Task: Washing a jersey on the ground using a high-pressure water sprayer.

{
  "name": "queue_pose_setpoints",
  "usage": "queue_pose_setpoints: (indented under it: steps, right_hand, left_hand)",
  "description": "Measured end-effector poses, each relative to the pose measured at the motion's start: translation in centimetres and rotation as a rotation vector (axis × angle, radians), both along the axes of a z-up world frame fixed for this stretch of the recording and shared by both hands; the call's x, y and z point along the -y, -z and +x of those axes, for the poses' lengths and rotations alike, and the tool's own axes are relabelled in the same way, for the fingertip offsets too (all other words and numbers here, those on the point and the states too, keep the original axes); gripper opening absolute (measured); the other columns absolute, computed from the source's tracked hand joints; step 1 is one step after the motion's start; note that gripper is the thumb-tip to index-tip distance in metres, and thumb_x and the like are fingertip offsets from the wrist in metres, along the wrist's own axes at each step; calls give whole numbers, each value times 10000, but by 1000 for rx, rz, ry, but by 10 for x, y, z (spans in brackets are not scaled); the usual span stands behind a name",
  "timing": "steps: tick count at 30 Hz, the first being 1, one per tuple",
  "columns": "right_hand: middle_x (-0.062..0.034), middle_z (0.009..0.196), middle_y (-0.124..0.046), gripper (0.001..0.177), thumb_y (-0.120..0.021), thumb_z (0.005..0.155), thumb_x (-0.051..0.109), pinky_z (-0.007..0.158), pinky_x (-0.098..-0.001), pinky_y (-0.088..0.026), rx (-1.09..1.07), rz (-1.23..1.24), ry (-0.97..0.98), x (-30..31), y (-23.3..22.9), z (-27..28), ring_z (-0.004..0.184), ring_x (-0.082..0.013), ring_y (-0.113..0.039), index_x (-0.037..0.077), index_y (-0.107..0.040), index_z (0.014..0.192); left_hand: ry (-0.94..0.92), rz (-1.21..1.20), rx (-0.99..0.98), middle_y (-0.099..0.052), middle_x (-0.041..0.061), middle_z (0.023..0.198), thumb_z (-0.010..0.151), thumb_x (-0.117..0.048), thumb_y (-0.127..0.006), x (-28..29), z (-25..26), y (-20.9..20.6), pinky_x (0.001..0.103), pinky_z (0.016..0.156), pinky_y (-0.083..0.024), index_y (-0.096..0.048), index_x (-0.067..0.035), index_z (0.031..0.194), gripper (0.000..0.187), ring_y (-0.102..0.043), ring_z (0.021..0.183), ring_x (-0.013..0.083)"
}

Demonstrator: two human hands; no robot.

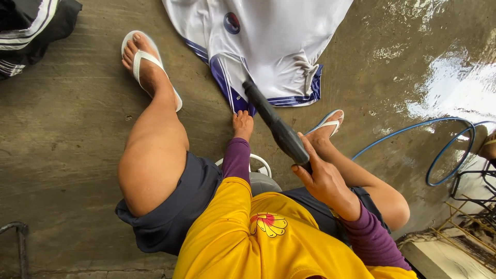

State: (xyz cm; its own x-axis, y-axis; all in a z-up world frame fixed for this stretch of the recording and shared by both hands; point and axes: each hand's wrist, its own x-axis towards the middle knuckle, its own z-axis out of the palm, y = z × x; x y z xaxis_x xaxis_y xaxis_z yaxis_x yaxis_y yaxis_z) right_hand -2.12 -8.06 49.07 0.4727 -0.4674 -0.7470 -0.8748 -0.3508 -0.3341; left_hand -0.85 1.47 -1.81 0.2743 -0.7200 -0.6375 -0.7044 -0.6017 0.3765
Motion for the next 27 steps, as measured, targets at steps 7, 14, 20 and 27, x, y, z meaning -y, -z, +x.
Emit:
queue_pose_setpoints:
  steps: [7, 14, 20, 27]
  right_hand:
    - [-252, 1068, -739, 794, -549, 978, 453, 623, -581, -571, 16, -12, -39, 5, 6, 2, 806, -505, -711, 243, -191, 1655]
    - [-276, 1163, -708, 830, -584, 959, 442, 654, -641, -558, 30, -17, -18, 7, 18, 3, 875, -551, -680, 256, -177, 1658]
    - [-309, 1035, -720, 831, -561, 952, 512, 673, -618, -573, 34, -51, -51, 11, 25, 16, 853, -544, -696, 242, -210, 1655]
    - [-339, 1016, -682, 809, -579, 957, 499, 662, -590, -562, 81, -166, -94, 16, 24, 30, 865, -542, -689, 226, -262, 1649]
  left_hand:
    - [-29, -155, 69, -536, 38, 1058, 926, -94, -542, -7, 23, -51, 423, 947, -391, -728, -121, 884, 193, -492, 1047, 226]
    - [-36, -381, 13, -680, 71, 859, 869, -136, -532, -5, -4, -4, 514, 1112, -346, -578, -139, 917, 66, -673, 958, 247]
    - [8, -117, -226, -785, 100, 893, 907, -205, -549, -2, -8, -16, 462, 856, -513, -635, -133, 1001, 147, -773, 915, 315]
    - [-533, -363, 82, -679, 141, 1070, 865, -362, -733, 25, 68, -45, 515, 837, -558, -665, -117, 1114, 356, -691, 989, 367]
